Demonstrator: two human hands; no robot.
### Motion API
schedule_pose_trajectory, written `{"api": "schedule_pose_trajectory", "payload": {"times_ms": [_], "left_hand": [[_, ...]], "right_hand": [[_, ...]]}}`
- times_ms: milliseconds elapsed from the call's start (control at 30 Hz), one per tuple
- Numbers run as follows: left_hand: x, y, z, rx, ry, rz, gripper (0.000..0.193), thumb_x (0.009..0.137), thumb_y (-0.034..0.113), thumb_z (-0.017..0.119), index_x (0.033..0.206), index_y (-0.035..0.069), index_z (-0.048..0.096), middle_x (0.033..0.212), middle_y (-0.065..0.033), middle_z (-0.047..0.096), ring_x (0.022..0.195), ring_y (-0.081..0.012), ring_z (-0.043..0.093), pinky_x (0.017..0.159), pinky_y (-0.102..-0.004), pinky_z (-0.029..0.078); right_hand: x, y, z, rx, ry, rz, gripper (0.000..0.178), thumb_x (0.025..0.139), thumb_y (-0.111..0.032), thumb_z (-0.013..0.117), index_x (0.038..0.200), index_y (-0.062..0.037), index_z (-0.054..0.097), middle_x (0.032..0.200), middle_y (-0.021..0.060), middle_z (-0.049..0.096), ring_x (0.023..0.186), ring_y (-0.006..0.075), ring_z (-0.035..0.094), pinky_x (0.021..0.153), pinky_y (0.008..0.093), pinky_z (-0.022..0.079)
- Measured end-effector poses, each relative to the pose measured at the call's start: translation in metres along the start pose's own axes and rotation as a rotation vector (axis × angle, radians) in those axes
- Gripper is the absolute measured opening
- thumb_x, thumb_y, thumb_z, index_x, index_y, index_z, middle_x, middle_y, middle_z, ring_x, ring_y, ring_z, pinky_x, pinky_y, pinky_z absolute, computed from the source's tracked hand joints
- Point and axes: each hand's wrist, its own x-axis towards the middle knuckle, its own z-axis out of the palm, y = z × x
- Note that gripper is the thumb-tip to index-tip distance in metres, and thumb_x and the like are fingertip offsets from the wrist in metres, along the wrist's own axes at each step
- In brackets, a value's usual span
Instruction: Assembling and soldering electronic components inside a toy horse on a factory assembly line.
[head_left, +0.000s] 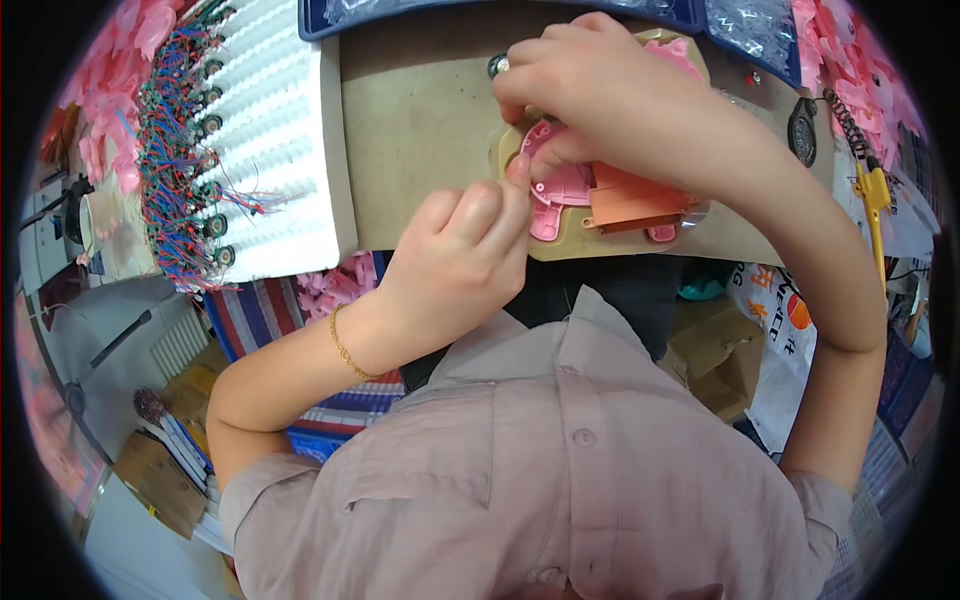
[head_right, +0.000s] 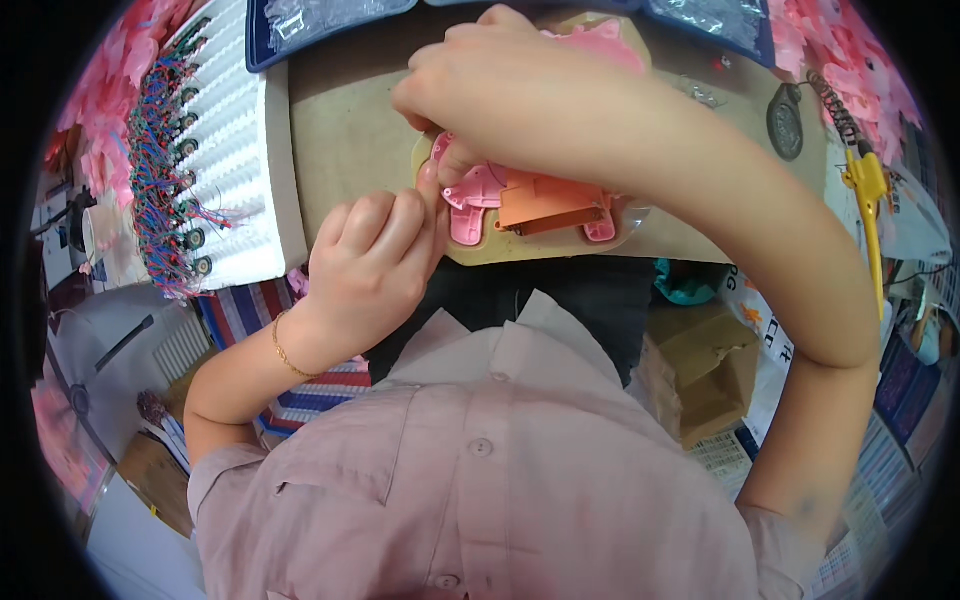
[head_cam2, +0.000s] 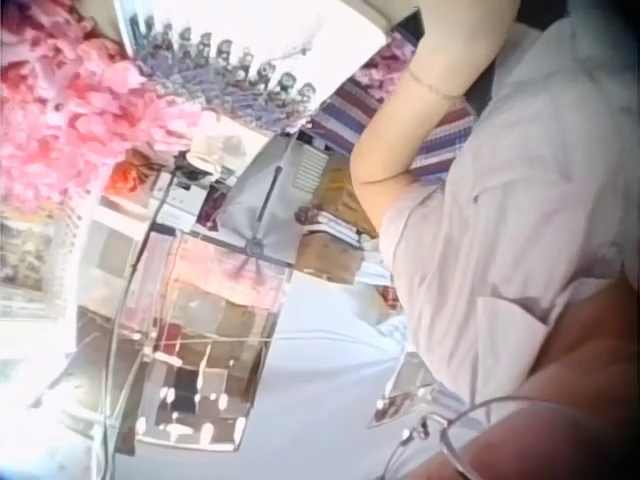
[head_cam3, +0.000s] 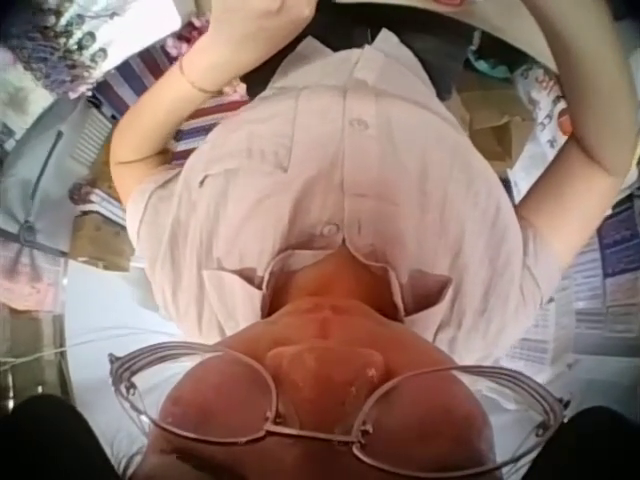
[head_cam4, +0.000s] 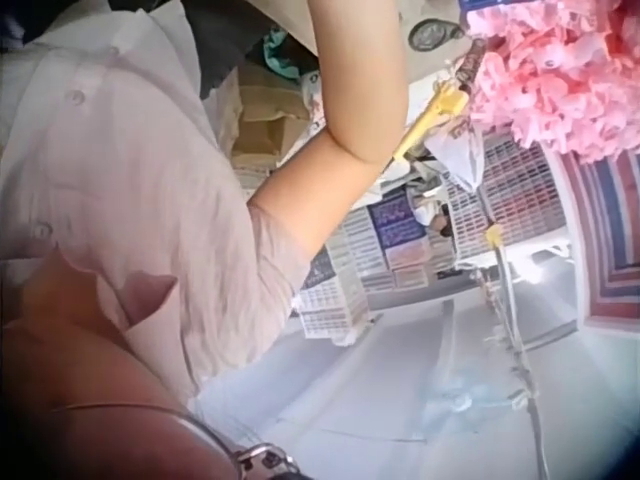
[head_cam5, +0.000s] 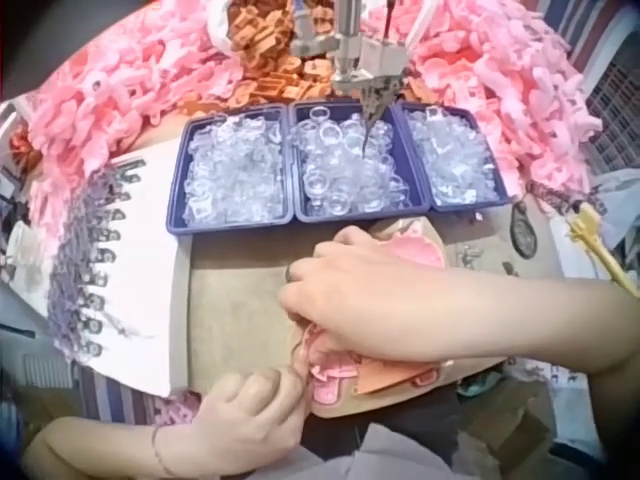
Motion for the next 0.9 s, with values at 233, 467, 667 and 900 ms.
{"api": "schedule_pose_trajectory", "payload": {"times_ms": [233, 467, 667, 900], "left_hand": [[0.024, -0.039, -0.019, -0.704, -0.062, -0.386, 0.018, 0.079, 0.011, 0.067, 0.096, 0.008, 0.07, 0.088, -0.0083, 0.062, 0.087, -0.0267, 0.056, 0.077, -0.0351, 0.046], [0.092, -0.024, 0.001, -0.505, 0.03, -0.335, 0.012, 0.078, 0.011, 0.068, 0.085, 0.004, 0.062, 0.084, -0.0093, 0.062, 0.085, -0.0276, 0.058, 0.077, -0.0356, 0.045], [0.082, -0.023, 0.015, -1.793, -0.04, -0.874, 0.015, 0.091, 0.01, 0.061, 0.098, -0.003, 0.061, 0.089, -0.0056, 0.069, 0.082, -0.0047, 0.061, 0.072, -0.0187, 0.047], [0.084, -0.015, 0.01, -1.646, 0.04, -0.91, 0.016, 0.088, 0.011, 0.064, 0.099, -0.001, 0.063, 0.086, -0.0065, 0.07, 0.08, -0.0089, 0.064, 0.07, -0.0221, 0.049]], "right_hand": [[-0.076, 0.009, -0.03, 0.486, 0.399, 0.408, 0.018, 0.079, -0.014, 0.068, 0.091, -0.0011, 0.063, 0.095, 0.0066, 0.06, 0.088, 0.0172, 0.058, 0.08, 0.0319, 0.045], [-0.103, 0.01, -0.008, 0.731, 0.283, 0.459, 0.011, 0.079, -0.006, 0.066, 0.083, 0.0012, 0.058, 0.085, 0.0063, 0.055, 0.078, 0.0182, 0.055, 0.07, 0.0292, 0.046], [-0.137, -0.051, 0.018, 0.594, 0.356, 0.277, 0.01, 0.078, -0.005, 0.067, 0.08, -0.0031, 0.058, 0.084, 0.0104, 0.056, 0.08, 0.0268, 0.058, 0.069, 0.0349, 0.046], [-0.079, -0.023, -0.006, 0.362, 0.815, 0.251, 0.014, 0.082, -0.007, 0.066, 0.094, -0.0014, 0.062, 0.084, 0.0106, 0.061, 0.068, 0.0249, 0.059, 0.059, 0.0327, 0.047]]}}
